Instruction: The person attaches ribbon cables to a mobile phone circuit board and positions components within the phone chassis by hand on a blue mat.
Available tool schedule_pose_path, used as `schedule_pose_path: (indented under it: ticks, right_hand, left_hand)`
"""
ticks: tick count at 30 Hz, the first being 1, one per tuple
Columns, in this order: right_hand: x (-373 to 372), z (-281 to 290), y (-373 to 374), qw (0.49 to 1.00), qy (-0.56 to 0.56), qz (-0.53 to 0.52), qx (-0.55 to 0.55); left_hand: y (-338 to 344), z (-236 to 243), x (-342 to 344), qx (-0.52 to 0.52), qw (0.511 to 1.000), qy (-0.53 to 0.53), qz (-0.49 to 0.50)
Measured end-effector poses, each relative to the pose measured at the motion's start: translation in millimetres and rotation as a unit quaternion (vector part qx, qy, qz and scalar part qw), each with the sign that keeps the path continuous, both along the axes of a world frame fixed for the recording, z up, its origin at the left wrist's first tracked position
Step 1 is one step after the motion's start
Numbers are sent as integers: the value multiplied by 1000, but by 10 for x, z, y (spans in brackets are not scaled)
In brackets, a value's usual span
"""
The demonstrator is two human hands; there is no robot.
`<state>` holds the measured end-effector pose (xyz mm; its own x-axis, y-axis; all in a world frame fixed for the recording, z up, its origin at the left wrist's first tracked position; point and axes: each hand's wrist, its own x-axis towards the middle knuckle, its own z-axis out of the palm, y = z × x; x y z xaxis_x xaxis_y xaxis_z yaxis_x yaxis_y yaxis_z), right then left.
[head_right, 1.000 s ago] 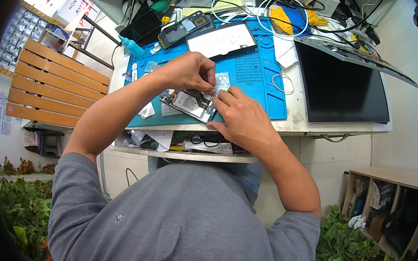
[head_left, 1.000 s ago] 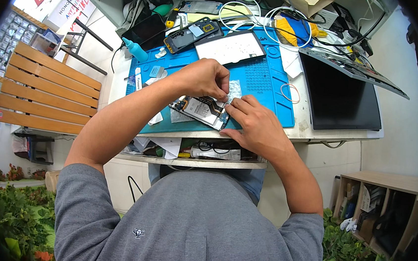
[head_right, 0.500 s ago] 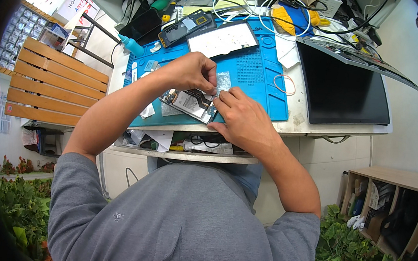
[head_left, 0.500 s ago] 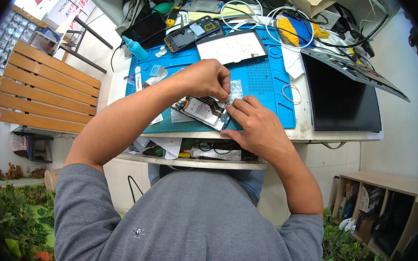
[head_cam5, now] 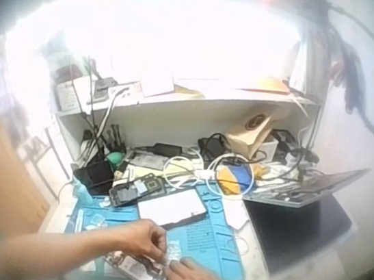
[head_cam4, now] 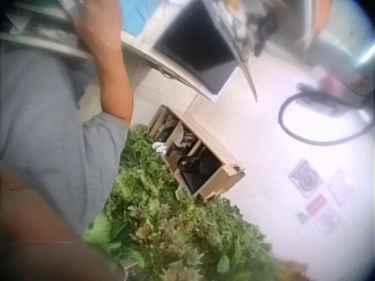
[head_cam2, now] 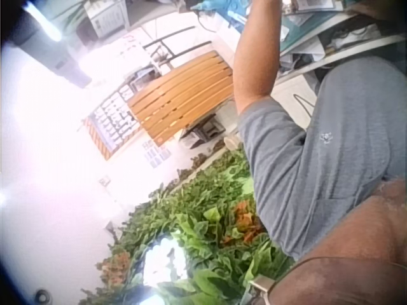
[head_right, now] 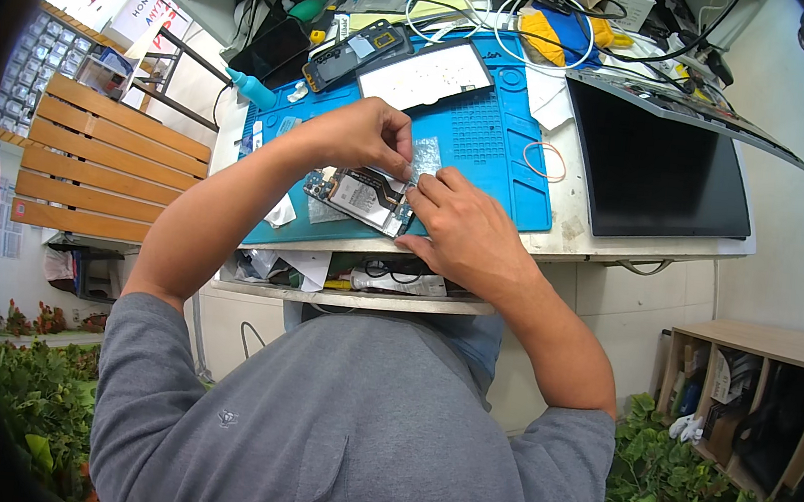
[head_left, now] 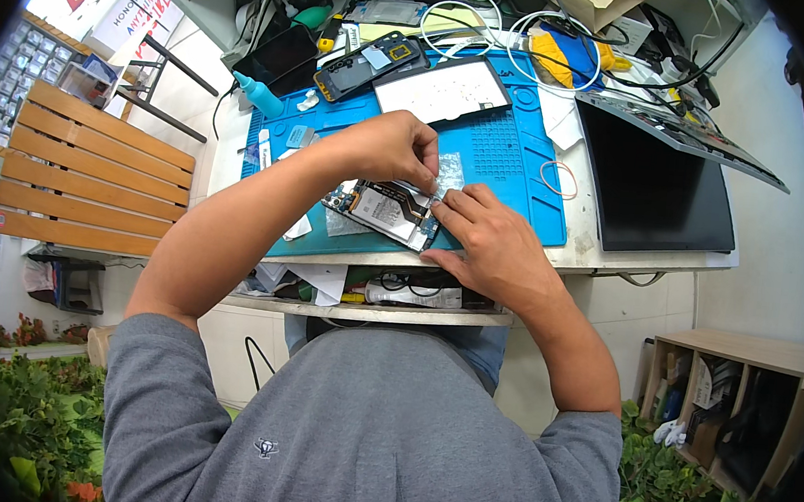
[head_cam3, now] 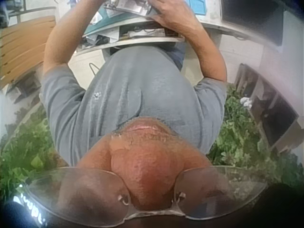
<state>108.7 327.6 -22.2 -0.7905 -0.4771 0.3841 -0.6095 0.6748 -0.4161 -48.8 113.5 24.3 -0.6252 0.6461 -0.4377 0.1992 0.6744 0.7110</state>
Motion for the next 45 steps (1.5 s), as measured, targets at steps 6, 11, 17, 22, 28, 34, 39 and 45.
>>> schedule_pose_path:
  ticks: [6,11,17,22,28,34,39,45]
  right_hand:
    - [16,-7,3,999,-43,-12,15]
    - [46,-116,-3,999,-21,-16,-20]
    - [63,-163,-9,999,-1,-18,-44]
    - [60,-175,-3,999,3,-15,-51]
    - [54,-188,-9,999,7,-17,-48]
    - [52,-164,1,999,-5,-12,-49]
    - [54,-158,-1,999,1,-10,-47]
    - [49,-150,0,999,-3,-8,-44]
  left_hand:
    - [29,16,86,-15,999,-22,29]
    - [94,76,68,-61,997,-25,28]
    - [125,78,54,-81,996,-32,33]
    - [131,72,47,-85,995,-41,40]
    - [143,60,38,-92,994,-36,39]
    - [152,64,13,-88,995,-45,27]
    - [201,140,1,-112,994,-19,-5]
    - [203,151,-6,-117,993,-3,-19]
